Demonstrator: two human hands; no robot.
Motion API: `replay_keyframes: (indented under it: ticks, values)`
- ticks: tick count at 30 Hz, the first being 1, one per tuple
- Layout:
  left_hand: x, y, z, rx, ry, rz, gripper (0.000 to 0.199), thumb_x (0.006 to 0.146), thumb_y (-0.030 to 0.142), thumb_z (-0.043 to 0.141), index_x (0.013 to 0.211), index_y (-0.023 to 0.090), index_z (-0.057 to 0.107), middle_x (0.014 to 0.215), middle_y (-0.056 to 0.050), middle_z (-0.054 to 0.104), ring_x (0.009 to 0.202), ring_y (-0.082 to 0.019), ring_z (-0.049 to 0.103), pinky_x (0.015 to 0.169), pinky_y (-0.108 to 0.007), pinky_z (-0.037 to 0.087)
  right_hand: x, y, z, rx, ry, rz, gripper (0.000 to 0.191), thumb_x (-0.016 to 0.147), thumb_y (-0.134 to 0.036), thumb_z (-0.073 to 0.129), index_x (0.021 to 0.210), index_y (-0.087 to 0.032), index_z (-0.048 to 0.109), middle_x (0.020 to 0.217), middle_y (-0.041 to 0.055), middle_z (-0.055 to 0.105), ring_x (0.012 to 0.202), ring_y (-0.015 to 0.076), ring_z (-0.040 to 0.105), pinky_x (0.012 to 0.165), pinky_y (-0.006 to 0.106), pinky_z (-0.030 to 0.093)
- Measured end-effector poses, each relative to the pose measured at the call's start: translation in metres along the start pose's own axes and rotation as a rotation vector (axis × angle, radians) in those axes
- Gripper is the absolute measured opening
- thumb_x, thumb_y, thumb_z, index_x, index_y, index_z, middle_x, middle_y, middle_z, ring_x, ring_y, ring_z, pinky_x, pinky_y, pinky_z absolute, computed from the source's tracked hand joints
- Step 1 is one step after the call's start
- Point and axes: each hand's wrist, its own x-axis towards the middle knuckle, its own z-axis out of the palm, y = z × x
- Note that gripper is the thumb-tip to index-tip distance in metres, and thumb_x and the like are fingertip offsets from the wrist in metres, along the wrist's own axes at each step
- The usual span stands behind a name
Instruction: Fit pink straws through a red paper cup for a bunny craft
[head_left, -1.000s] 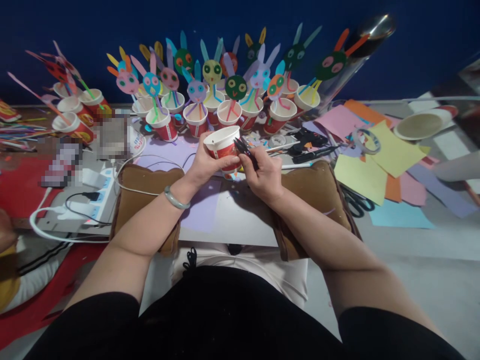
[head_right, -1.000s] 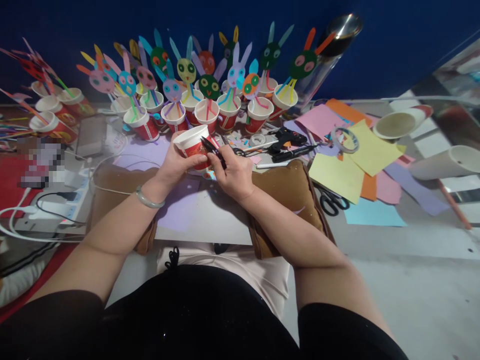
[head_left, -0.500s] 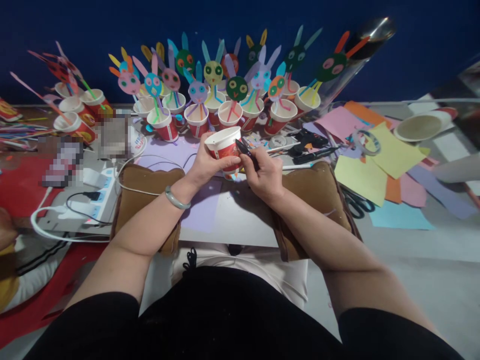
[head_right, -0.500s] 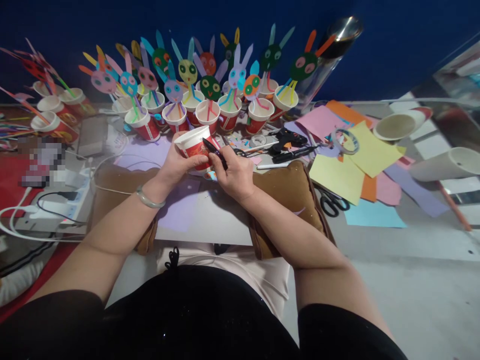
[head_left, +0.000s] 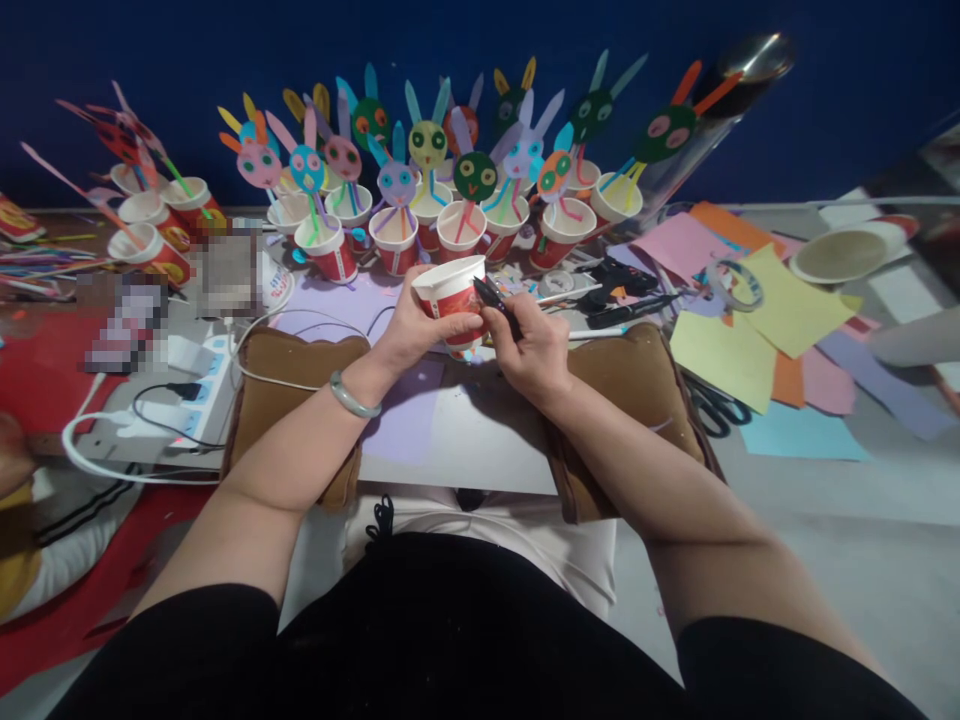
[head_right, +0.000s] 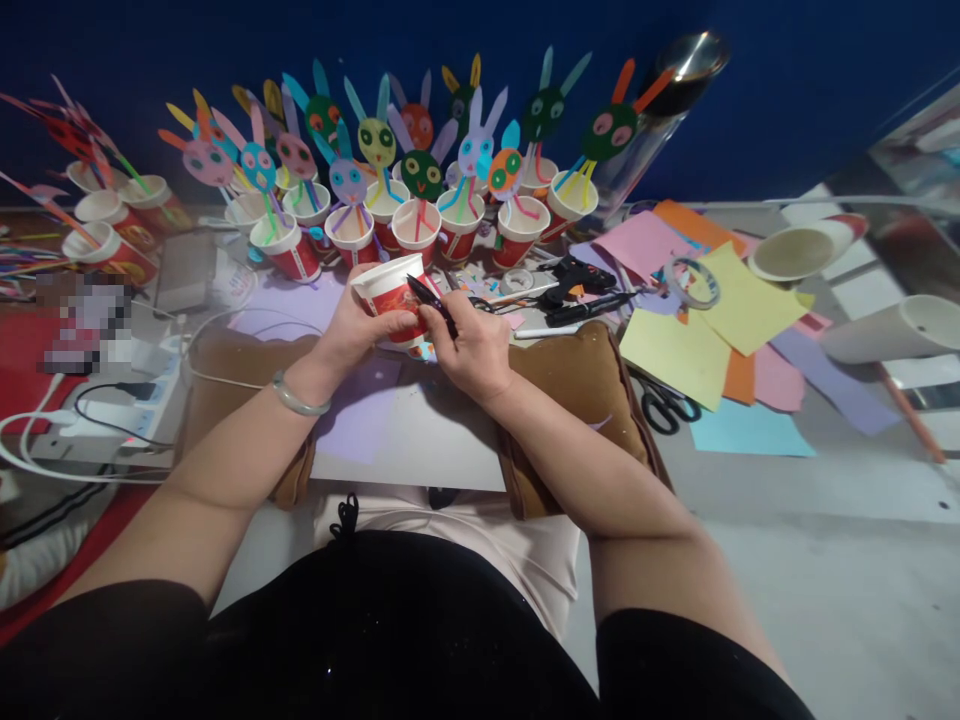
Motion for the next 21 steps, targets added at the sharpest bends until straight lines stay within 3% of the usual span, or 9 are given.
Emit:
replay_keyframes:
  ticks: [12, 21]
  values:
    - [0.002, 0.01, 0.001, -0.063, -0.049, -0.083, 0.078, 0.051, 0.05, 0.102, 0.108, 0.022, 0.056, 0.102, -0.001, 0.069, 0.093, -0.018, 0.071, 0.089, -0.034, 0.056, 0.003, 0.002, -0.004, -0.029, -0.002, -0.039, 0.042, 0.106, -0.052, 0.043, 0.082, -0.022, 0.058, 0.059, -0.0016, 0.053, 0.052, 0.0133, 0.047, 0.056, 0.029, 0.031]
    - [0.0, 0.033, 0.007, -0.089, -0.167, -0.181, 0.069, 0.058, 0.055, 0.097, 0.108, 0.019, 0.065, 0.099, -0.006, 0.075, 0.092, -0.023, 0.074, 0.085, -0.038, 0.062, 0.005, 0.005, -0.007, -0.123, 0.001, -0.074, 0.047, 0.107, -0.054, 0.038, 0.084, -0.021, 0.061, 0.06, -0.0002, 0.056, 0.053, 0.0142, 0.049, 0.056, 0.03, 0.03]
